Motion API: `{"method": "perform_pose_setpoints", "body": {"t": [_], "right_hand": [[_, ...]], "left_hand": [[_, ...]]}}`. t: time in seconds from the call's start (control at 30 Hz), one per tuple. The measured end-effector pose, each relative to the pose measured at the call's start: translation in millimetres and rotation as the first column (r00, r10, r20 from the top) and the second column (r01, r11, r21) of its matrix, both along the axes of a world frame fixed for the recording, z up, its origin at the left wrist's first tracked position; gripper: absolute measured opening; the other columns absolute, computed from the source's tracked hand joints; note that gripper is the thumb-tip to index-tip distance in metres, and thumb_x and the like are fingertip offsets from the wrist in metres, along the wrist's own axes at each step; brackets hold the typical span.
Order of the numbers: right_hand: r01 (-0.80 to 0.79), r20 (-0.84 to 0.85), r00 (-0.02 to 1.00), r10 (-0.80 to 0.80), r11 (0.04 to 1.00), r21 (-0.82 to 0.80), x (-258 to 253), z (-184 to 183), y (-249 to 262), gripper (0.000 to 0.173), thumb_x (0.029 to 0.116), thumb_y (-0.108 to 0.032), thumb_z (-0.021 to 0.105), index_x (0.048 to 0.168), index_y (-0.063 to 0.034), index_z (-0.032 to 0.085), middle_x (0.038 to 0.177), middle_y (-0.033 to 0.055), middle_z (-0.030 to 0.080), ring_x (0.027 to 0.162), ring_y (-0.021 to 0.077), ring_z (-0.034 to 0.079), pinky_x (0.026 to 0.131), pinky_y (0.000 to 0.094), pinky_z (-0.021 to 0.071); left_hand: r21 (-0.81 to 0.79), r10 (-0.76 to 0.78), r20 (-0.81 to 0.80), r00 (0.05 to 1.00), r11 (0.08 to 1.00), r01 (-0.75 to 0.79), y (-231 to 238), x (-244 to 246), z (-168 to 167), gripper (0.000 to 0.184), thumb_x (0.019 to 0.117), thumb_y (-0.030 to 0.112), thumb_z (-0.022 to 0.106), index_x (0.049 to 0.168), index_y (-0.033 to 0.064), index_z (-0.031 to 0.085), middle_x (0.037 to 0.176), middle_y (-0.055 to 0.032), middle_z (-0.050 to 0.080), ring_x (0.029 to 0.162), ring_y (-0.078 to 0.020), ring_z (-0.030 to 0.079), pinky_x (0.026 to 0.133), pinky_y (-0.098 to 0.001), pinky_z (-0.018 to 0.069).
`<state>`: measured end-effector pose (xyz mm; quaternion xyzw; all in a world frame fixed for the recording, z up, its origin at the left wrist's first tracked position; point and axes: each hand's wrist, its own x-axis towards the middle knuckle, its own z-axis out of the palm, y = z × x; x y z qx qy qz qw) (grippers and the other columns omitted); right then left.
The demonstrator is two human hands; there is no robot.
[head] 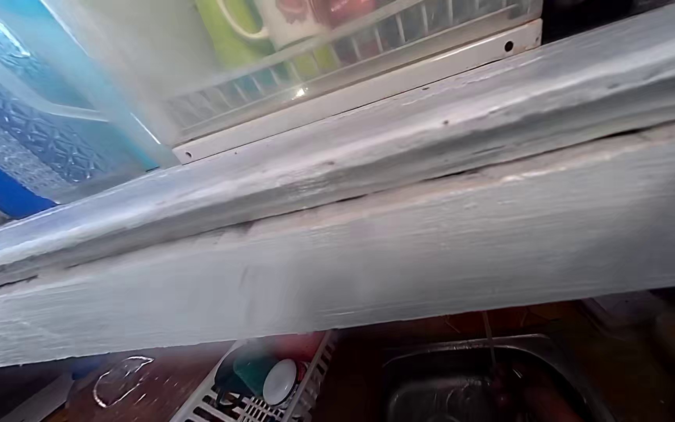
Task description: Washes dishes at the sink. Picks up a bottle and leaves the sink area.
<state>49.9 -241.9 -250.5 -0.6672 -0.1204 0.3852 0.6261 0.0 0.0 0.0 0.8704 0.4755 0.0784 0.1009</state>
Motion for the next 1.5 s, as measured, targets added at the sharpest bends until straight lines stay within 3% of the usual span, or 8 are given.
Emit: {"method": "perform_pose_setpoints", "body": {"t": [0.07,0.1,0.17,0.33,0.63,0.83,1.03,1.5], "right_hand": [[-0.013,0.0,1.0,0.013,1.0,0.016,-1.8,4.0,6.4,0.021,0.1072,-0.012,0.052,0.119,-0.0003,0.065,0.09,0.0075,0.073,0.063,0.0132,0.069,0.051,0.0275,0.0557],[-0.015,-0.008,1.0,0.016,1.0,0.026,-2.6,5.9,9.8,0.02,0.107,-0.011,0.052,0.119,0.0,0.065,0.09,0.0076,0.073,0.062,0.0131,0.069,0.05,0.0271,0.0552],[-0.017,-0.019,1.0,0.018,0.999,0.047,-3.7,7.2,16.0,0.018,0.1068,-0.008,0.052,0.117,0.0003,0.064,0.089,0.008,0.073,0.062,0.0134,0.068,0.05,0.0271,0.0549],[0.074,-0.073,0.995,-0.068,0.994,0.083,-1.7,5.6,19.3,0.018,0.1071,-0.009,0.052,0.118,0.0008,0.063,0.087,0.0096,0.073,0.061,0.015,0.069,0.047,0.0273,0.0536],[0.244,-0.145,0.966,-0.216,0.947,0.21,-3.2,-16.1,12.6,0.024,0.1028,-0.021,0.064,0.117,-0.0022,0.066,0.074,0.0079,0.066,0.049,0.0119,0.057,0.044,0.0256,0.0499],[0.214,-0.063,0.976,-0.207,0.968,0.13,-2.7,-13.8,10.3,0.018,0.097,-0.006,0.068,0.114,-0.0004,0.068,0.078,0.0081,0.066,0.05,0.0111,0.055,0.046,0.0257,0.0476],[0.249,0.022,0.968,-0.25,0.967,0.047,-2.5,-15.1,18.0,0.023,0.1042,-0.023,0.062,0.107,-0.0017,0.069,0.069,0.0062,0.061,0.047,0.0114,0.053,0.045,0.0268,0.0473],[0.127,-0.084,0.99,-0.116,0.983,0.131,-9.4,-12.5,20.2,0.046,0.0901,0.01,0.066,0.133,-0.0026,0.057,0.086,0.012,0.067,0.053,0.0144,0.06,0.047,0.0274,0.0511]], "left_hand": [[-0.048,-0.055,0.718,0.694,0.99,0.129,3.4,-2.7,-57.3,0.038,0.108,0.01,0.045,0.135,-0.0162,0.051,0.131,-0.0293,0.059,0.121,-0.0312,0.059,0.108,-0.0395,0.0452],[-0.093,-0.018,0.845,0.535,0.979,0.179,2.7,-1.4,-84.5,0.036,0.1105,0.017,0.042,0.125,-0.0131,0.056,0.105,-0.0211,0.063,0.089,-0.0218,0.062,0.081,-0.0351,0.0531],[-0.257,0.082,0.87,0.486,0.918,0.304,-21.7,-17.9,-125.4,0.043,0.113,0.025,0.032,0.126,-0.0078,0.057,0.089,-0.0111,0.062,0.067,-0.012,0.054,0.064,-0.0304,0.0486],[-0.511,-0.042,0.578,0.815,0.76,0.401,-75.9,-52.4,-212.5,0.036,0.1105,0.016,0.04,0.131,-0.0056,0.061,0.096,-0.0172,0.065,0.083,-0.0225,0.061,0.081,-0.0403,0.0521],[-0.639,-0.325,0.391,0.861,0.578,0.508,-110.6,-62.3,-257.9,0.03,0.1057,0.018,0.053,0.123,-0.0011,0.068,0.092,-0.0144,0.07,0.072,-0.019,0.067,0.072,-0.0381,0.0583],[-0.71,-0.274,0.387,0.88,0.52,0.475,-112.9,-59.3,-256.9,0.029,0.1044,0.019,0.059,0.122,-0.0016,0.068,0.089,-0.0122,0.069,0.064,-0.014,0.064,0.065,-0.0324,0.0577],[-0.761,-0.134,0.418,0.899,0.489,0.427,-112.3,-56.6,-256.3,0.025,0.1063,0.016,0.055,0.117,-0.0035,0.067,0.084,-0.0088,0.067,0.06,-0.0111,0.063,0.06,-0.0286,0.0574],[-0.786,0.051,0.431,0.901,0.512,0.347,-115.5,-61.3,-257.3,0.025,0.1097,0.015,0.046,0.118,-0.0057,0.058,0.084,-0.0109,0.067,0.06,-0.0141,0.065,0.057,-0.0296,0.0575]]}}
